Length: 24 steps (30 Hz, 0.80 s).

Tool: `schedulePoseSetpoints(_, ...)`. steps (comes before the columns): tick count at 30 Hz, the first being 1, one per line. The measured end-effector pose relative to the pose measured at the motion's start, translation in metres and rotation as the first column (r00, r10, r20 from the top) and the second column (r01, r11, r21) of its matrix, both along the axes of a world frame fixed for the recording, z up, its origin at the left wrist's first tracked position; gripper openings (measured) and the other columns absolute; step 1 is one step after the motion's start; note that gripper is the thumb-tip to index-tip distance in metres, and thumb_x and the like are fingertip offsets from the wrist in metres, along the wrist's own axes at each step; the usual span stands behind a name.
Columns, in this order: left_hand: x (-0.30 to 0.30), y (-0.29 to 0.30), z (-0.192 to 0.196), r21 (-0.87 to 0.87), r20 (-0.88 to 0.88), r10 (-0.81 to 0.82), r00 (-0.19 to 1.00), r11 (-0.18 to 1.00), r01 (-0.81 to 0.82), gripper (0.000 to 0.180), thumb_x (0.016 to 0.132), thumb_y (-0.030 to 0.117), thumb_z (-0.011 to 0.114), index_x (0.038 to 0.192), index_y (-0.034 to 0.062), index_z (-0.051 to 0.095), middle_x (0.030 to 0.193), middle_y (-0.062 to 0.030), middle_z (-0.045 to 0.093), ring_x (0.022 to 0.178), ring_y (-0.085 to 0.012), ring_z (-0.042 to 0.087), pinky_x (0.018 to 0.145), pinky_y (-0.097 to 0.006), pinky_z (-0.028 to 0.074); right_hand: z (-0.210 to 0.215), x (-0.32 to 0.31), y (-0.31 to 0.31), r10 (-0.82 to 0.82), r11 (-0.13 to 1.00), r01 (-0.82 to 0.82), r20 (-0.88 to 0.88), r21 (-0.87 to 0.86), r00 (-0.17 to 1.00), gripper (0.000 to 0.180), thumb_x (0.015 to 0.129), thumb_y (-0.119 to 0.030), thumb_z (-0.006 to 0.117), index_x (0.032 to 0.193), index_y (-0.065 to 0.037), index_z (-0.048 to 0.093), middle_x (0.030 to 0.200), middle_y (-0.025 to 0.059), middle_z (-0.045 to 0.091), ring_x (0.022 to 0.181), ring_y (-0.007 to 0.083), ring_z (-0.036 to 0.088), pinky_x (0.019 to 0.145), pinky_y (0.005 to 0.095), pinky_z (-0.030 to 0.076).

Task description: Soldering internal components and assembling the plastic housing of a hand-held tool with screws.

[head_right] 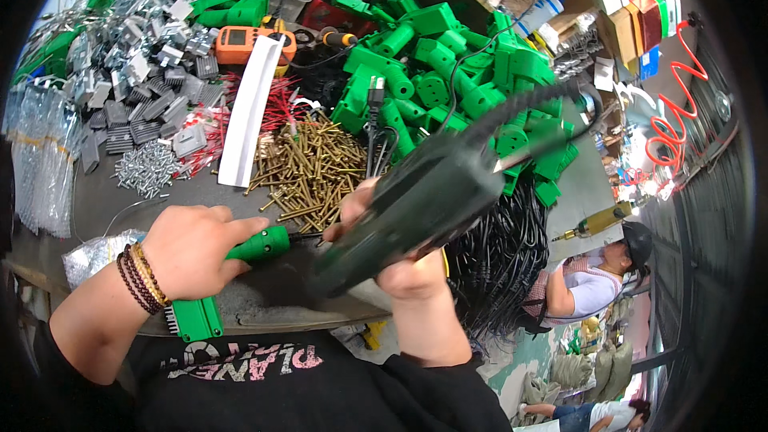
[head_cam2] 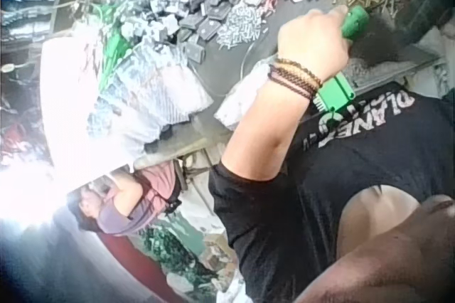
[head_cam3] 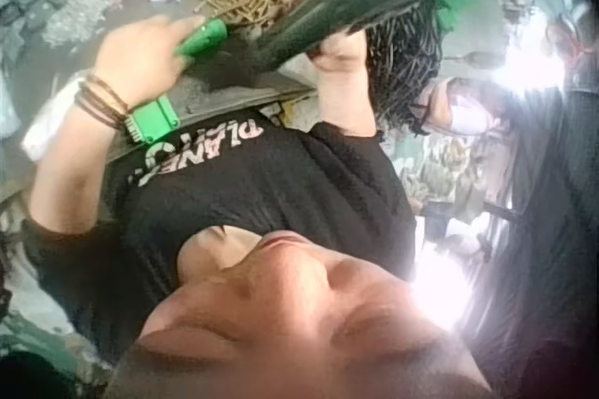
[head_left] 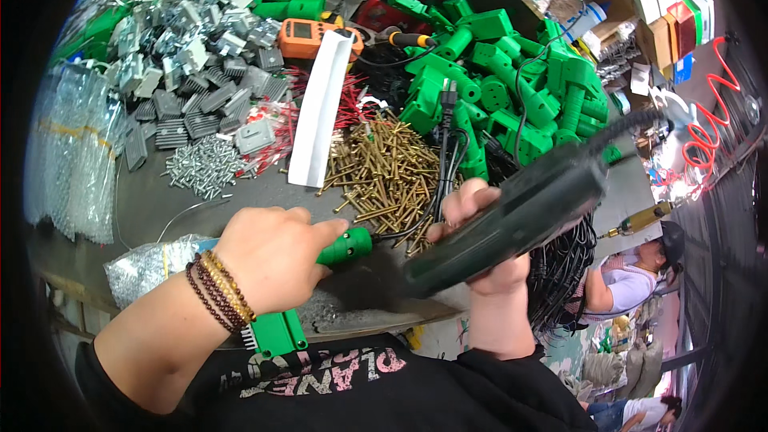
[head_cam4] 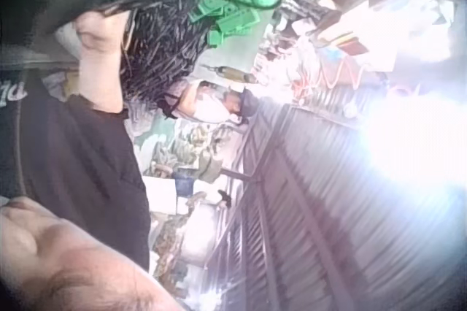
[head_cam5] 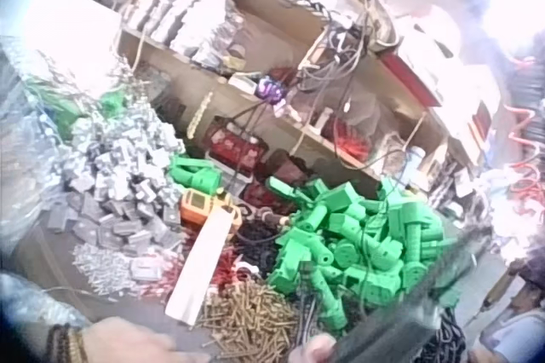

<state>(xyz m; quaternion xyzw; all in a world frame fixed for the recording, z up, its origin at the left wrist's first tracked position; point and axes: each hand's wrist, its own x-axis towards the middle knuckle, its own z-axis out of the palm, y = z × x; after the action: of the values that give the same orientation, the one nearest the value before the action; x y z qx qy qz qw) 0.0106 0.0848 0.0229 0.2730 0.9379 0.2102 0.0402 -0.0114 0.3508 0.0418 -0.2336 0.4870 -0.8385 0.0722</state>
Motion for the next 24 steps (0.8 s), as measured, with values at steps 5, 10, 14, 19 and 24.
schedulePoseSetpoints(5,-0.004,0.003,-0.006,0.032,-0.035,-0.01,0.999,0.999,0.011,0.058,0.08,0.029,0.078,0.134,0.0177,0.061,0.087,-0.0121,0.065,0.081,-0.0322,0.068,0.07,-0.044,0.053,-0.012,0.012,-0.013,0.01,1.0,-0.012,-0.196,-0.011,0.981,0.09,0.083,-0.034,0.083,0.152,-0.012,0.03,0.117,0.0142,0.059,0.106,0.0271,0.062,0.093,0.0552,0.055)
schedulePoseSetpoints(10,-0.002,0.005,-0.005,0.04,-0.107,0.02,0.994,0.999,-0.016,0.053,0.083,0.033,0.076,0.133,0.0204,0.062,0.078,-0.0106,0.065,0.073,-0.0313,0.068,0.065,-0.043,0.054,-0.004,0.018,-0.022,-0.05,0.937,0.143,-0.283,0.318,0.958,0.096,0.077,-0.029,0.085,0.149,-0.003,0.027,0.087,0.014,0.064,0.078,0.0274,0.068,0.085,0.0474,0.057)
schedulePoseSetpoints(14,-0.002,0.006,-0.006,0.036,-0.072,0.024,0.997,0.999,-0.021,0.052,0.083,0.034,0.075,0.132,0.0211,0.063,0.08,-0.0112,0.065,0.075,-0.0314,0.068,0.067,-0.043,0.054,0.006,0.029,-0.033,-0.056,0.971,0.075,-0.09,0.227,0.994,0.083,0.067,-0.025,0.088,0.131,0.006,0.045,0.089,0.0152,0.065,0.074,0.0274,0.067,0.071,0.0376,0.056)
schedulePoseSetpoints(19,-0.002,0.009,-0.001,-0.001,0.013,0.03,0.999,1.0,-0.03,0.051,0.084,0.034,0.075,0.133,0.0233,0.063,0.083,-0.0118,0.066,0.08,-0.0313,0.069,0.071,-0.044,0.054,0.028,0.002,-0.053,-0.021,1.0,0.024,-0.316,0.006,0.949,0.075,0.068,-0.051,0.092,0.109,-0.002,0.052,0.076,0.0128,0.065,0.064,0.0248,0.065,0.062,0.0394,0.054)
schedulePoseSetpoints(24,-0.001,0.009,-0.001,-0.041,0.045,0.046,0.998,0.998,-0.044,0.054,0.085,0.036,0.073,0.136,0.0244,0.061,0.084,-0.0108,0.067,0.082,-0.0303,0.069,0.072,-0.042,0.054,0.024,-0.011,-0.058,-0.013,0.972,0.089,-0.329,0.216,0.944,0.068,0.084,-0.062,0.068,0.12,-0.008,0.046,0.078,0.0068,0.061,0.059,0.0192,0.06,0.057,0.0353,0.049)
